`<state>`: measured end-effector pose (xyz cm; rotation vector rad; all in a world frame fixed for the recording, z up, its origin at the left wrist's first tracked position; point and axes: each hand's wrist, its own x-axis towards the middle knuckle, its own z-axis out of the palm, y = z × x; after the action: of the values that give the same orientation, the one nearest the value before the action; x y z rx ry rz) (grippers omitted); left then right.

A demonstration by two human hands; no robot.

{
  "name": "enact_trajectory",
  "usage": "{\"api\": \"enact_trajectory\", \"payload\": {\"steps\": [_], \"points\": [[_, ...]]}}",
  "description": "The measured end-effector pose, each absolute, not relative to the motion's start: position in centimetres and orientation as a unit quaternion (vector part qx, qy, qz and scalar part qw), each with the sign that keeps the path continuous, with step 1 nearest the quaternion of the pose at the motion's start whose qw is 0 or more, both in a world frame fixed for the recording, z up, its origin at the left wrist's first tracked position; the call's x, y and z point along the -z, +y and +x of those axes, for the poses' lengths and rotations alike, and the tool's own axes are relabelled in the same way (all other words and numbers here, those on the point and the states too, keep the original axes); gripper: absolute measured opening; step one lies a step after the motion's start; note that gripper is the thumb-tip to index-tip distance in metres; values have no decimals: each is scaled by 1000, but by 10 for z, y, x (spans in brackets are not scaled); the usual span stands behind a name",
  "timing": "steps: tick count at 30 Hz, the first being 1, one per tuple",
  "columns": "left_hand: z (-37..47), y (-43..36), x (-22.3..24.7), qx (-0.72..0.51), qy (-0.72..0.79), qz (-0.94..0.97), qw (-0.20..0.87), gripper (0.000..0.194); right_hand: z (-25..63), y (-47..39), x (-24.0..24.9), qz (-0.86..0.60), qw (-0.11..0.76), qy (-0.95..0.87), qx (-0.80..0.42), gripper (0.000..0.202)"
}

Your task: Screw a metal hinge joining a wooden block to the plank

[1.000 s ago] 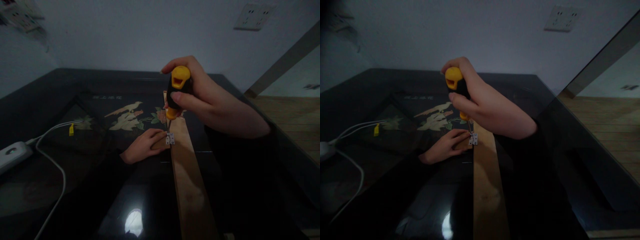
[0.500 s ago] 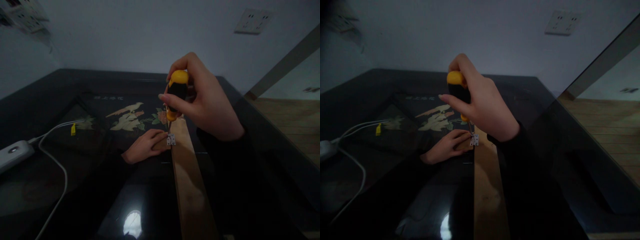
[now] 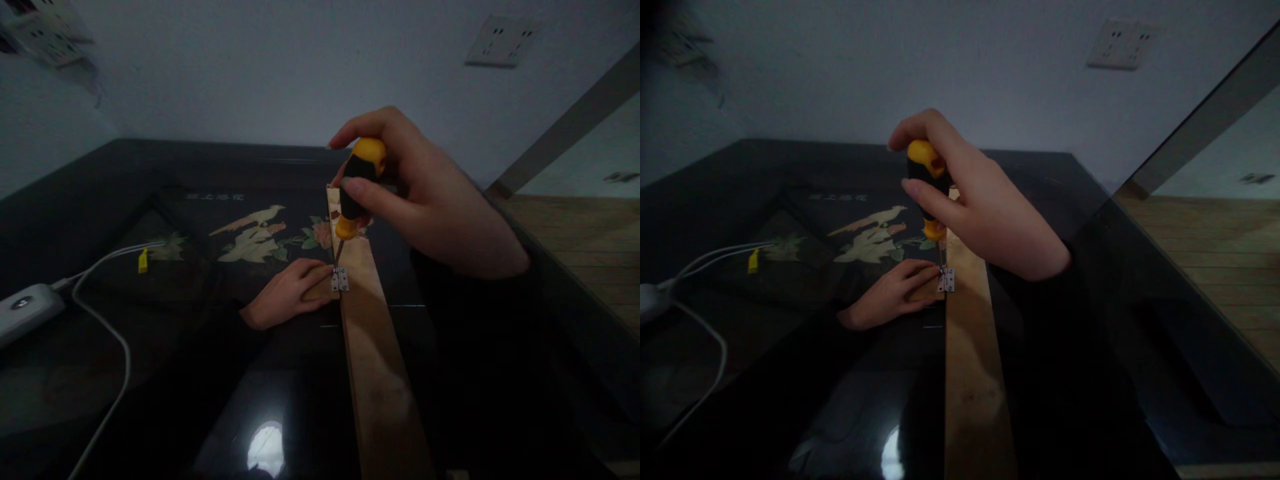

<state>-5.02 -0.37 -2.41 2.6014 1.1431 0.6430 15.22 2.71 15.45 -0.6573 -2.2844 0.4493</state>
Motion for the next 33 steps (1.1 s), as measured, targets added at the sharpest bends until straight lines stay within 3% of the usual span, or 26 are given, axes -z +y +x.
{"api": "enact_trajectory", "payload": {"steps": [6,10,15,24,33], "points": [[-49,-3,24,-220,391,885,123,54,138,26,-150,-299,393,-868,-43,16],[-49,-3,24,-226,389,885,119,55,140,24,-153,-281,376,-878,-93,14],[-50,-2,25,-226,389,885,118,55,150,20,-159,-249,320,-892,-202,31],[-49,-3,23,-222,393,885,119,54,136,21,-151,-316,376,-870,-45,20],[-50,-3,25,-222,392,885,117,54,143,19,-155,-234,350,-897,-131,30]]}}
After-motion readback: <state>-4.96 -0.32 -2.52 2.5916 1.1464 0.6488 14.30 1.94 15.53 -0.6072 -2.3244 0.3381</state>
